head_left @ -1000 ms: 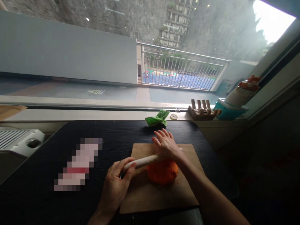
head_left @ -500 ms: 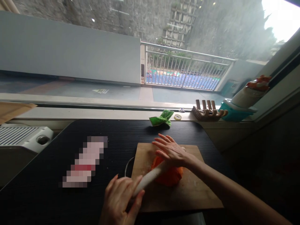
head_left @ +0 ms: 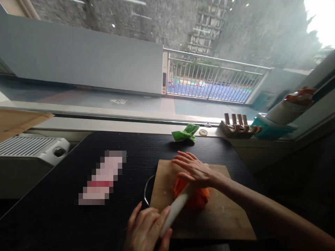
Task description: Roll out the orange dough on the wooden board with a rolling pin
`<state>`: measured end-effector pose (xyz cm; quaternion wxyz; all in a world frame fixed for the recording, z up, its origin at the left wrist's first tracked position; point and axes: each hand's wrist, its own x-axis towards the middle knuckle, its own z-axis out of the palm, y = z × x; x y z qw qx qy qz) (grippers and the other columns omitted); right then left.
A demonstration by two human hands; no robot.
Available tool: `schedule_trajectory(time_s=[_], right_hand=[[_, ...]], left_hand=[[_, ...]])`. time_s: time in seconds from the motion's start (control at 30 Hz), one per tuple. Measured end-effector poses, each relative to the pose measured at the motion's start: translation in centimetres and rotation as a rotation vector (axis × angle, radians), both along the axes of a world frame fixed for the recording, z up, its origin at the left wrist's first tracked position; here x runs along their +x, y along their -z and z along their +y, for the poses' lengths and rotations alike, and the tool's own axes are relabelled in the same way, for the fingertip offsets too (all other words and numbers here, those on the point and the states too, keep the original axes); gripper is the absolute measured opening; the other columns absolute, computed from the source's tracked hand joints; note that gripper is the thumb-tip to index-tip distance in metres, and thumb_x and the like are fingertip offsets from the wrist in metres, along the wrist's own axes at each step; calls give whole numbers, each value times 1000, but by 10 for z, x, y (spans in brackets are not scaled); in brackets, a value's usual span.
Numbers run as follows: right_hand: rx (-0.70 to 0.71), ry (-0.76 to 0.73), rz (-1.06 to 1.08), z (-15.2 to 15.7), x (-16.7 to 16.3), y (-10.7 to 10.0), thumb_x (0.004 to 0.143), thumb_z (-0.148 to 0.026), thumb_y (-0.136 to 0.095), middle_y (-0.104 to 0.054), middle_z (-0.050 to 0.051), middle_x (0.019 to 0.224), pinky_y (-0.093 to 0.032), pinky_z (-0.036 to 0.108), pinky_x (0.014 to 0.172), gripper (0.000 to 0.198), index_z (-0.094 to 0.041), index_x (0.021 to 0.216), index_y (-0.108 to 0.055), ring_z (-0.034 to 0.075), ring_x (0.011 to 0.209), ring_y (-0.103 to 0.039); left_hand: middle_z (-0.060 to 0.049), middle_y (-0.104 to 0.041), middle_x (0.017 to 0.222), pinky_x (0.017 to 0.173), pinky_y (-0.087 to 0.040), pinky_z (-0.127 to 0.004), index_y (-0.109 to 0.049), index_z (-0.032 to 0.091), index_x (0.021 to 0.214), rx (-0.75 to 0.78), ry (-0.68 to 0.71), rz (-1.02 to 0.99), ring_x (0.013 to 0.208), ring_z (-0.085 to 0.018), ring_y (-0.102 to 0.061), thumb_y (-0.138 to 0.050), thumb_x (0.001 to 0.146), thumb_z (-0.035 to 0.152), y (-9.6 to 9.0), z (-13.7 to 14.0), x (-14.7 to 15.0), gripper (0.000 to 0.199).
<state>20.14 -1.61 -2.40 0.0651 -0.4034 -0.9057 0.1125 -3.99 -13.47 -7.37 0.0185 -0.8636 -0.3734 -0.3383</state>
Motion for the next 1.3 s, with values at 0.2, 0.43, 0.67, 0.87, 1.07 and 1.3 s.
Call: schedule_trajectory(time_s=[0.2,0.43,0.67,0.87,1.07,1.3], right_hand=[[61,-1,49,17,-19,1,93,-51,-36,-41,7,141,-17,44,111,55,-20,138,-38,22,137,-19],[38,4,29,5,-5,3,93,-51,-34,-39,7,143,-20,41,111,56,-19,139,-37,21,137,-20],[18,127,14,7,-7,7,94,-50,-30,-36,6,145,-17,45,111,54,-22,139,-35,22,138,-16],[11,153,50,26,-28,7,92,-53,-34,-34,7,146,-22,39,111,59,-19,140,-34,21,137,-20],[79,466,-40,-65,12,22,93,-53,-29,-32,6,147,-19,44,111,59,-20,141,-34,23,139,-14],[-13,739,-41,-34,-7,12,95,-48,-19,-36,8,145,-23,44,109,58,-15,138,-37,24,138,-19]], left_hand=[[-2,-68,93,104,-27,-40,-49,17,124,-22,-51,-17,89,-17,-61,-57,83,21,-3,-1,-2,42],[1,-65,81,102,-29,-43,-48,21,125,-37,13,-41,84,-16,-60,-54,81,15,0,-13,8,44],[-1,-65,87,101,-30,-43,-46,18,126,-50,-45,-14,89,-17,-59,-55,82,16,-8,0,10,45],[-1,-65,88,101,-28,-42,-46,18,126,-47,-86,12,88,-16,-59,-55,84,17,-10,4,2,44],[0,-63,92,105,-23,-47,-48,26,127,-81,-48,-11,99,-18,-56,-48,80,7,-10,12,6,50],[-4,-60,99,98,-32,-53,-54,24,118,-67,-140,-46,99,-22,-55,-51,84,18,-14,56,10,35]])
